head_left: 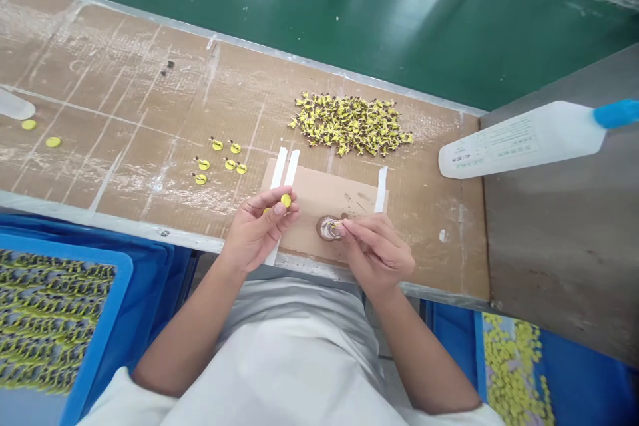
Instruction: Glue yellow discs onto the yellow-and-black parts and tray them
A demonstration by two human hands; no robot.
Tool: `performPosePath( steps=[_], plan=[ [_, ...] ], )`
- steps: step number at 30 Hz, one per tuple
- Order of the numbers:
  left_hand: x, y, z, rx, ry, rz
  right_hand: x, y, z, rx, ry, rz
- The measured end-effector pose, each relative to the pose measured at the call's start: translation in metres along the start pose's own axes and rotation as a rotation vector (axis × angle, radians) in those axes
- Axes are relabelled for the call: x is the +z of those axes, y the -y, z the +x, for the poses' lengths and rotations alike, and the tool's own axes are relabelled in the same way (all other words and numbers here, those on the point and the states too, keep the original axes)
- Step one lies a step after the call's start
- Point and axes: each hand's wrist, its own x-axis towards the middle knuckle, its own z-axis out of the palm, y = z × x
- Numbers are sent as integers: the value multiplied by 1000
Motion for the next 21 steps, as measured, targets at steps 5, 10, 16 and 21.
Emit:
performPosePath(
  steps=[5,10,16,21],
  plan=[
    [-1,0,0,-11,-5,-3,1,-1,0,-13,9,2],
    [-2,-1,0,-17,3,-2,1,-1,0,-11,16,-2],
    [-2,-1,0,-9,15,4,-5,0,4,-31,13,2],
    [-3,0,-1,-12,8,14,-6,-3,4,-69,70,-32]
  ],
)
